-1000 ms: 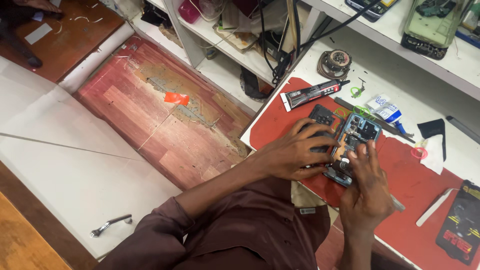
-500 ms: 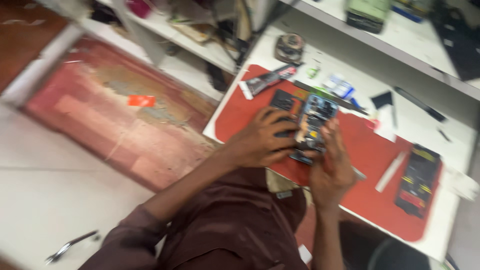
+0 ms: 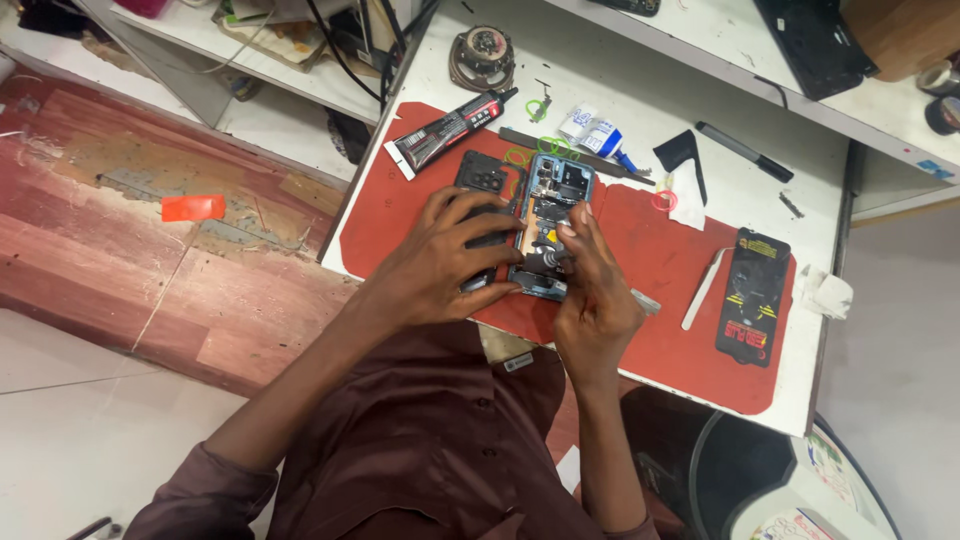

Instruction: The person disassembles a smartphone by removing screws and separating the back cover. They then reassemble the device by aligning the back cover and securing it with screws. The person also uses a plastic prying tool to separate the screen from the frame.

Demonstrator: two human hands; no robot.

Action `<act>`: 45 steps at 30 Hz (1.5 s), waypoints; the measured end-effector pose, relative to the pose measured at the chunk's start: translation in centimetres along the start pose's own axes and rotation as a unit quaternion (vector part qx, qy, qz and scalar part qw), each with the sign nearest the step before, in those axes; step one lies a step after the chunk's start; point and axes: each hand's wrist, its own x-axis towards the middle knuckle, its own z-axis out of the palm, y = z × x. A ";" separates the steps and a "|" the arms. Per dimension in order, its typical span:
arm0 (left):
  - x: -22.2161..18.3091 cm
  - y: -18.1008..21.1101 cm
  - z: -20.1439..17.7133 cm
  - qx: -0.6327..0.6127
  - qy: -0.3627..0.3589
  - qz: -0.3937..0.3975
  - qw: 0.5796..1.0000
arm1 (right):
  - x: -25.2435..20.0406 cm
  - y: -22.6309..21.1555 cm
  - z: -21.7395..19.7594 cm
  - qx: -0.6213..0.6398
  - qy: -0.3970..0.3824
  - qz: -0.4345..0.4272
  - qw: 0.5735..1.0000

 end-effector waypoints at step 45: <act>-0.1 -1.5 -2.2 0.027 0.050 -0.021 0.998 | 0.2 -1.2 0.2 0.045 0.033 0.092 0.994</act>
